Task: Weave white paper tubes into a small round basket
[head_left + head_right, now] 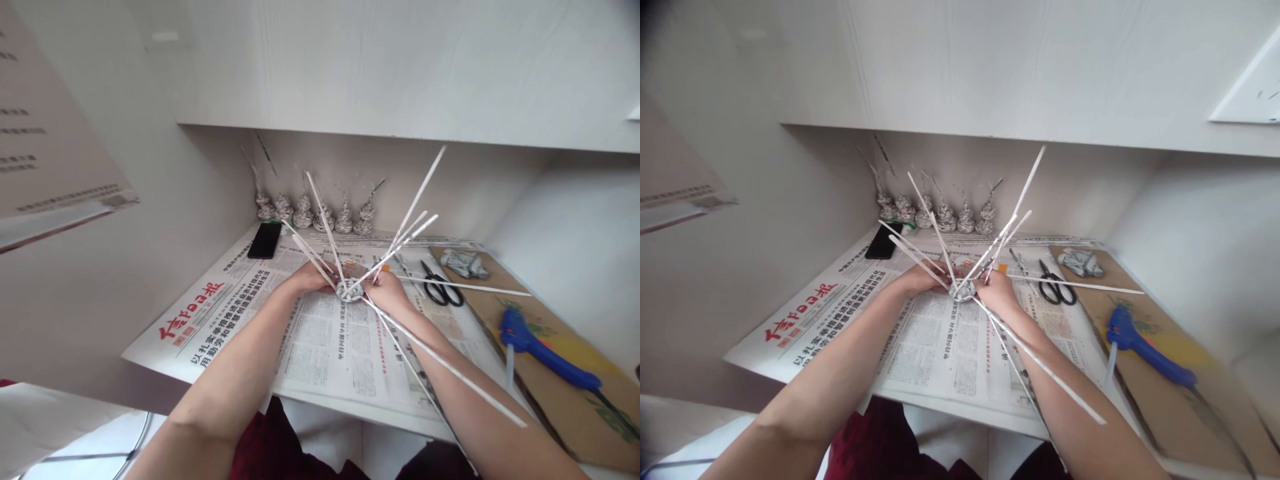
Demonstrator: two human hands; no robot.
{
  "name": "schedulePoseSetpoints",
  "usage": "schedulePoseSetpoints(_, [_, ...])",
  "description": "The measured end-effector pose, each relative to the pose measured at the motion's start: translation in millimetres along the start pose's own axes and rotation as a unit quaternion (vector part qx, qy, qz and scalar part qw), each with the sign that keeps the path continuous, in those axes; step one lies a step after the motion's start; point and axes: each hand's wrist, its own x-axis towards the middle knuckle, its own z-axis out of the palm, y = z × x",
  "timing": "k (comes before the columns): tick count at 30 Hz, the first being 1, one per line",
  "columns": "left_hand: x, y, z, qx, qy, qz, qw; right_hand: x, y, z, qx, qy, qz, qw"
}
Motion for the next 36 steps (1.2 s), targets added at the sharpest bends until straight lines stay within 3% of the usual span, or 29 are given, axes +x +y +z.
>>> schedulePoseSetpoints(4, [-3,1,5,0.012,0.0,0.004,1.0,0,-2,-2,-0.015,0.031,0.006,0.999])
schedulePoseSetpoints(9, [4,-8,9,0.07,0.091,0.025,0.993,-7,-13,-5,-0.018,0.033,-0.005,0.999])
schedulePoseSetpoints(13, [7,-10,10,0.226,0.182,0.05,0.956,-11,-15,1,0.046,0.014,0.012,0.999])
schedulePoseSetpoints(15, [6,-8,11,0.257,0.199,0.054,0.944,-11,-14,4,0.063,0.006,0.005,0.998])
schedulePoseSetpoints(22, [4,-8,19,0.273,0.217,0.091,0.933,-12,-16,6,0.092,-0.007,0.009,0.996])
schedulePoseSetpoints(31, [5,-11,27,0.262,0.216,0.109,0.934,-5,-3,11,0.132,0.008,-0.04,0.99])
schedulePoseSetpoints(36, [5,-11,28,0.263,0.218,0.117,0.933,-9,-10,12,0.154,0.01,0.005,0.988])
